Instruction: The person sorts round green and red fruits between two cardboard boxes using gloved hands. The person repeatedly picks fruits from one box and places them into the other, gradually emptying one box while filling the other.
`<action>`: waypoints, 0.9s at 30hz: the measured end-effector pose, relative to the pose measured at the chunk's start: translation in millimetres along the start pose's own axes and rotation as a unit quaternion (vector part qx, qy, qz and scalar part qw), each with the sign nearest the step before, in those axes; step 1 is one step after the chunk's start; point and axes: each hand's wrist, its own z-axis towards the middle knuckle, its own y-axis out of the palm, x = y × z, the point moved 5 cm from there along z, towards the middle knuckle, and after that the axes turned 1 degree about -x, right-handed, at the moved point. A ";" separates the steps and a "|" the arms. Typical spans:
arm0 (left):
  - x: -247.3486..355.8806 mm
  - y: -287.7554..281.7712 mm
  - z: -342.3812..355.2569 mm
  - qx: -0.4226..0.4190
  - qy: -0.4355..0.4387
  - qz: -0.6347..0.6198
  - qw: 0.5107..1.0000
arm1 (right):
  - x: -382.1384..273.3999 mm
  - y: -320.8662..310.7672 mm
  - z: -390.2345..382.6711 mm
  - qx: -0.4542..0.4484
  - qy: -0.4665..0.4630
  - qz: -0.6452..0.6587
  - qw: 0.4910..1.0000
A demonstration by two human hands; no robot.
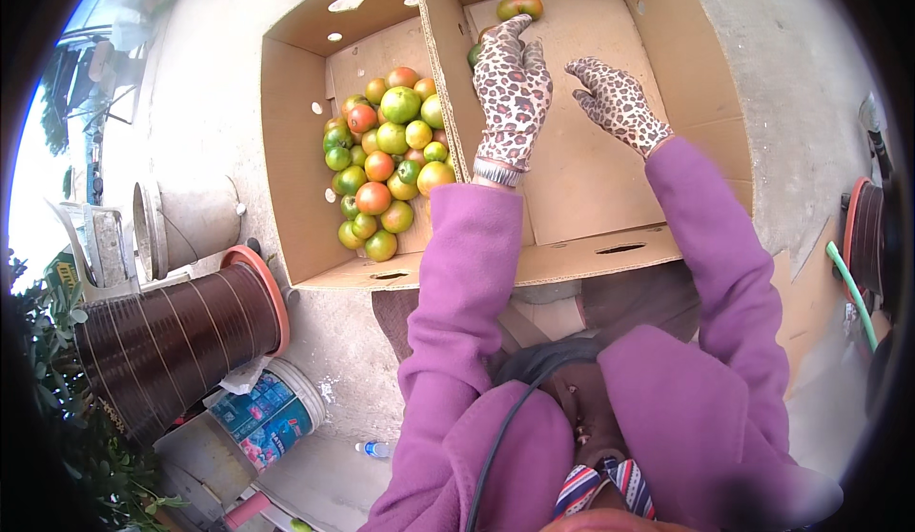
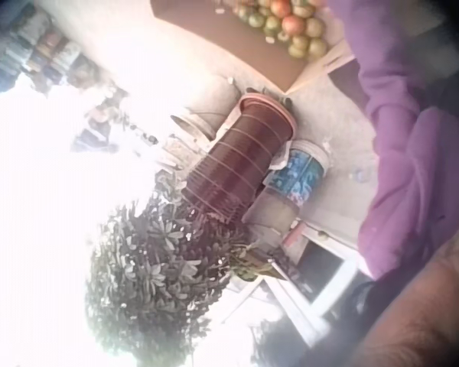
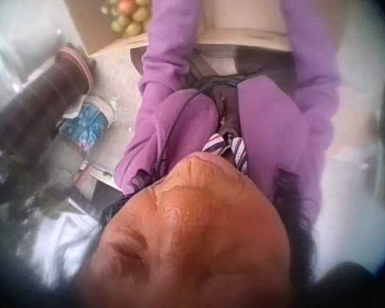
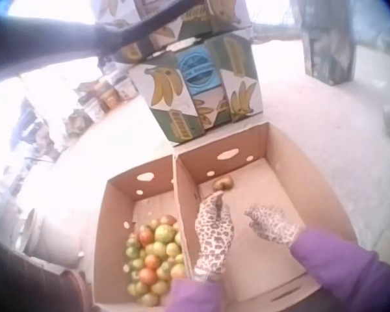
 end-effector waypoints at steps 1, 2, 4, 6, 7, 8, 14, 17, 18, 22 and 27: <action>-1.9 8.7 -4.6 -0.043 0.041 0.062 0.996 | 5.5 2.7 -1.2 -0.016 0.007 -0.005 1.000; -8.7 18.5 -7.4 -0.113 0.052 0.121 0.985 | 10.9 7.8 -0.9 -0.032 0.013 -0.009 0.999; -16.8 33.8 -29.7 -0.269 0.020 0.260 0.927 | 10.7 13.9 0.9 -0.049 -0.007 -0.027 0.998; -17.0 43.5 -48.6 -0.406 0.009 0.315 0.857 | 7.3 16.1 11.6 -0.050 -0.026 -0.054 0.997; -21.1 43.5 -48.7 -0.417 0.010 0.307 0.855 | 3.2 18.1 30.6 -0.045 -0.032 -0.071 0.996; -11.9 34.3 -42.1 -0.420 0.007 0.333 0.844 | -4.3 20.1 53.5 -0.036 -0.047 -0.085 0.995; -29.0 32.7 -51.5 -0.402 0.010 0.361 0.841 | -36.4 61.7 144.9 -0.043 -0.156 -0.197 0.967; -26.4 32.0 -52.4 -0.396 0.016 0.343 0.852 | -31.5 73.0 154.5 -0.036 -0.134 -0.136 0.981; -25.9 35.0 -50.7 -0.394 0.017 0.341 0.853 | -25.1 71.0 154.9 -0.050 -0.113 -0.113 0.986; -37.9 32.2 -47.5 -0.421 -0.074 0.344 0.836 | -5.9 50.2 114.6 -0.112 0.011 -0.097 0.989; -27.8 23.1 -23.3 -0.189 -0.136 0.125 0.965 | -16.2 -41.8 44.5 -0.043 0.104 -0.043 0.993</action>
